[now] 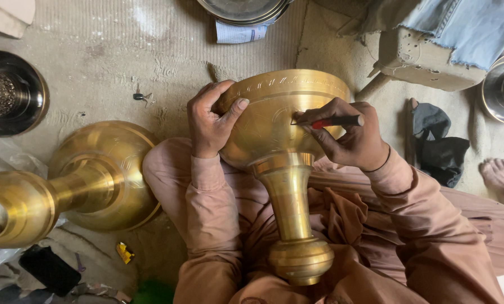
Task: The person sits on the floor holding a large brass vase on their lap and engraves decorative patterns into its surface using a small hand engraving tool, steadying the vase with the other hand and rotating it to reach different areas.
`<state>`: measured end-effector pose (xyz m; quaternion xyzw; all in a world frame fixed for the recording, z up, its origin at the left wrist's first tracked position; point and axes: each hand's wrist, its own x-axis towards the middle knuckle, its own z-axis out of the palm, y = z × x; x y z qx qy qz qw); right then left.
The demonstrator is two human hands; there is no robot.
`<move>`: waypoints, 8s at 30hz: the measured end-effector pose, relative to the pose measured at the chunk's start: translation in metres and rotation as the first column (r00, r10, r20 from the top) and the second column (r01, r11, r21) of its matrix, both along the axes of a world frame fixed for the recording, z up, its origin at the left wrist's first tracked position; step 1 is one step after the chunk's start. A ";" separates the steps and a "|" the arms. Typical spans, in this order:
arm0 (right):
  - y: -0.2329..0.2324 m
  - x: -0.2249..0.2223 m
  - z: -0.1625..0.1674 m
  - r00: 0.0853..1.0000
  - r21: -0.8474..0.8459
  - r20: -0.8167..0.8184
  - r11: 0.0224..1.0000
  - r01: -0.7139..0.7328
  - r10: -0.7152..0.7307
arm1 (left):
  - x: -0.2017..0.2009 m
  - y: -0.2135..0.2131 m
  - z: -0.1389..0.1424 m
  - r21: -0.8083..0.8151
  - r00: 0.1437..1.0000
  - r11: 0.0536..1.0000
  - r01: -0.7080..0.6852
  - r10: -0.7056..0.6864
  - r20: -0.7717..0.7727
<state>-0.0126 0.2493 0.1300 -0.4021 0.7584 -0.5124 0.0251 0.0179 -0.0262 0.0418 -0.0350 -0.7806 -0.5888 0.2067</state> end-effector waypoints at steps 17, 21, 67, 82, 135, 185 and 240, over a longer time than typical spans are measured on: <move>0.010 0.001 0.000 0.999 0.060 -0.021 0.998 -0.037 0.039 | 0.001 0.000 0.006 -0.017 1.000 1.000 -0.014 0.014 0.007; 0.013 0.001 -0.002 0.999 0.084 -0.032 0.996 -0.023 0.025 | 0.000 0.000 0.006 -0.032 1.000 0.999 -0.019 0.018 -0.007; -0.020 0.048 -0.045 0.945 -0.311 0.282 0.916 0.255 -0.168 | 0.000 0.000 0.003 -0.059 0.999 0.998 -0.037 0.036 -0.030; -0.024 0.047 -0.049 0.975 -0.273 0.044 0.936 0.222 -0.219 | 0.002 0.000 -0.002 -0.087 0.998 0.994 -0.070 0.069 -0.015; -0.022 0.048 -0.047 0.988 -0.275 -0.074 0.955 0.109 -0.134 | 0.002 0.000 0.004 -0.008 0.999 0.999 -0.036 0.036 -0.015; -0.003 0.023 -0.014 0.971 0.014 -0.240 1.000 0.008 -0.005 | 0.004 0.000 0.002 0.032 1.000 0.999 -0.020 0.020 -0.018; 0.010 0.022 -0.015 0.953 0.103 -0.301 0.995 -0.013 0.044 | 0.004 -0.001 -0.003 0.045 1.000 0.999 0.007 -0.007 0.003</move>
